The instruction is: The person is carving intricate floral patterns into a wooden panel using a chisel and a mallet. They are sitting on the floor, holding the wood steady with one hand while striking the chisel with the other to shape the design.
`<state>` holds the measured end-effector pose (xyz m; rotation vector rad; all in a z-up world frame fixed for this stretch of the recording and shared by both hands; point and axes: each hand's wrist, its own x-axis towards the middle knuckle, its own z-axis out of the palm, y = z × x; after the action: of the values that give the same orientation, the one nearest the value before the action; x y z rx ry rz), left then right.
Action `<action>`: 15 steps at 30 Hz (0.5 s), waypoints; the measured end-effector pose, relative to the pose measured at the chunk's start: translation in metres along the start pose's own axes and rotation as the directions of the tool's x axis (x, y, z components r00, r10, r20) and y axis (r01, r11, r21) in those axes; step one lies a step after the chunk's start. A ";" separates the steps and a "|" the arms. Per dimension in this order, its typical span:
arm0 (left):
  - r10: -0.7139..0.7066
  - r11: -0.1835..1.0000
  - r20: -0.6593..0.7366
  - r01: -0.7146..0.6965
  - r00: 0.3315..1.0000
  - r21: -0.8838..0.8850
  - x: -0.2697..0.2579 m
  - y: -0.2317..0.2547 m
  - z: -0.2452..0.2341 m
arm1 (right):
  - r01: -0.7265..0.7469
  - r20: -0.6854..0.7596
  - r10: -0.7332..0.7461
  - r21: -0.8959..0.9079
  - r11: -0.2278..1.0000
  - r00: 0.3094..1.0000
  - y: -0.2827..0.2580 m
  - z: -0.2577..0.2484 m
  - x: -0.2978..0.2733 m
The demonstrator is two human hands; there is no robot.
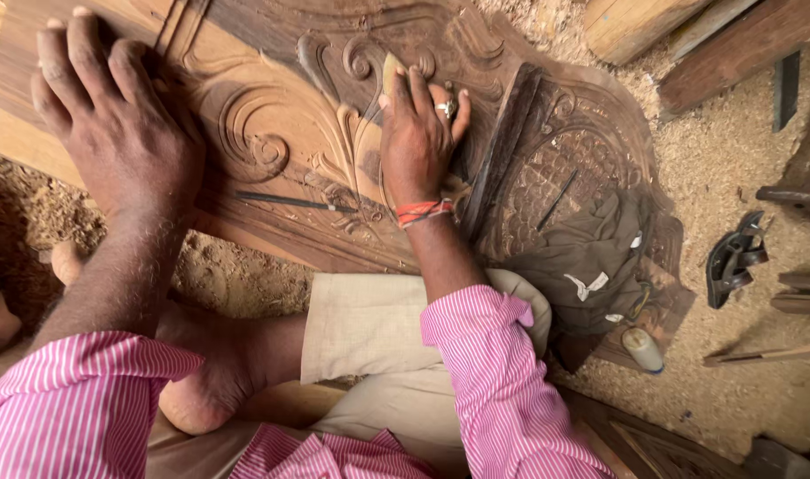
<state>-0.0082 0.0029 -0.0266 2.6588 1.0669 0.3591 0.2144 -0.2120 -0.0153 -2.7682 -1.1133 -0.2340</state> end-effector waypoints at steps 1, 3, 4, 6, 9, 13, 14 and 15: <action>-0.003 1.000 0.010 0.003 1.000 0.011 -0.003 -0.002 0.003 | 0.037 -0.038 -0.037 0.004 0.999 0.999 -0.001 0.005 0.002; 0.001 0.998 0.003 -0.002 1.000 0.065 0.000 -0.005 0.006 | 0.115 -0.128 -0.113 0.016 0.993 0.985 -0.003 0.016 0.021; 0.005 0.998 0.003 -0.005 1.000 0.057 -0.002 -0.004 0.007 | 0.115 -0.105 -0.110 0.042 0.992 0.988 -0.001 0.018 0.024; 0.001 1.000 0.007 -0.001 1.000 0.002 -0.003 0.001 0.001 | 0.115 -0.065 -0.109 0.099 0.988 0.992 -0.001 0.016 0.031; -0.027 0.995 0.014 0.028 1.000 -0.092 0.007 0.011 -0.013 | 0.156 -0.061 -0.156 0.004 0.988 0.986 0.009 -0.009 0.017; -0.067 0.983 0.027 0.071 0.997 -0.171 0.010 0.017 -0.022 | 0.043 -0.029 -0.041 0.068 0.997 0.999 -0.008 -0.003 0.019; -0.075 0.982 0.034 0.079 0.997 -0.171 0.009 0.017 -0.023 | 0.071 -0.051 -0.066 0.091 0.993 0.997 -0.009 0.003 0.029; -0.082 0.981 0.041 0.088 0.996 -0.171 0.009 0.017 -0.024 | 0.098 -0.073 -0.090 0.113 0.989 0.993 -0.008 0.005 0.032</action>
<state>0.0015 0.0008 0.0030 2.4508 1.0833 0.3705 0.2321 -0.1836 -0.0131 -2.5903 -1.2021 -0.2632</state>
